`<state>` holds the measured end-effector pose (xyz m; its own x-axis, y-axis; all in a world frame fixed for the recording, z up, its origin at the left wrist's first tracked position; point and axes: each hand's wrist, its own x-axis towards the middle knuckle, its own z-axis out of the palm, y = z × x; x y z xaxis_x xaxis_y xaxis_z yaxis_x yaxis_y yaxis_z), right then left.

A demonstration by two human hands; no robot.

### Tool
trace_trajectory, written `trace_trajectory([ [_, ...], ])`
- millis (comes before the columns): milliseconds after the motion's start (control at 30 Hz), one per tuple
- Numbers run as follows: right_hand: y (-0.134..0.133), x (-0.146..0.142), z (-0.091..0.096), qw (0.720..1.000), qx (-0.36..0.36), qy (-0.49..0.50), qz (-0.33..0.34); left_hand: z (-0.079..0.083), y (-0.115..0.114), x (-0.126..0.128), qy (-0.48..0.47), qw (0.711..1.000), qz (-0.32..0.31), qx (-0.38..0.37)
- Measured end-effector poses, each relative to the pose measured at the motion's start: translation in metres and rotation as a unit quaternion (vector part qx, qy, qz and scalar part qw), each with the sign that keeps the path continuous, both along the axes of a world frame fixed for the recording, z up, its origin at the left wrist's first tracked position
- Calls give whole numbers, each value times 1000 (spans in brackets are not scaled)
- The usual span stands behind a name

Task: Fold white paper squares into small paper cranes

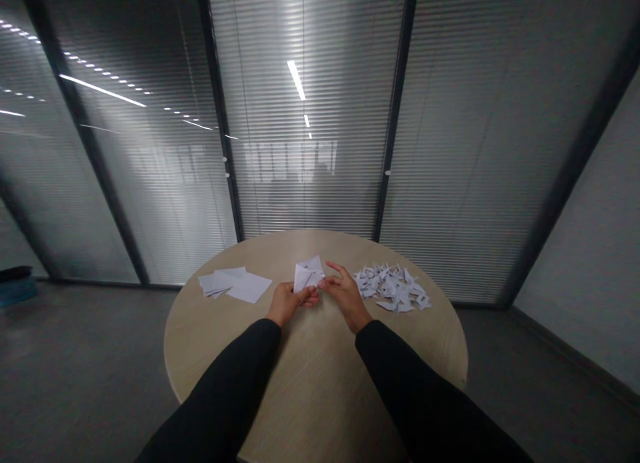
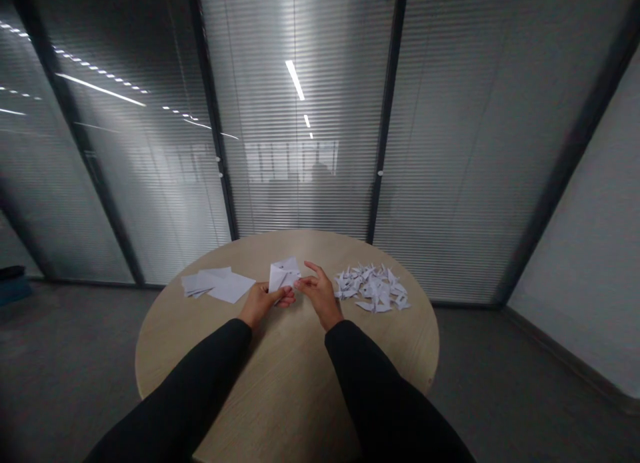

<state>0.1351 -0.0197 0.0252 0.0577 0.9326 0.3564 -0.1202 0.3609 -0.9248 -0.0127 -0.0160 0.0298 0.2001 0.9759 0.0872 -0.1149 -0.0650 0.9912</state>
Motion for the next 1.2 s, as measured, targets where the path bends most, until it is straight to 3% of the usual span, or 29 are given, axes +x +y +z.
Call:
trace_trajectory([
  [400,-1,1,1,999,42,-12,-13,1,0,2,-9,1000,3,-3],
  [900,7,7,-1,994,57,-13,-96,-9,5,1,-1,999,-41,-21],
  [1200,8,1,-6,999,28,-26,-27,-6,4,2,2,999,-34,-16],
])
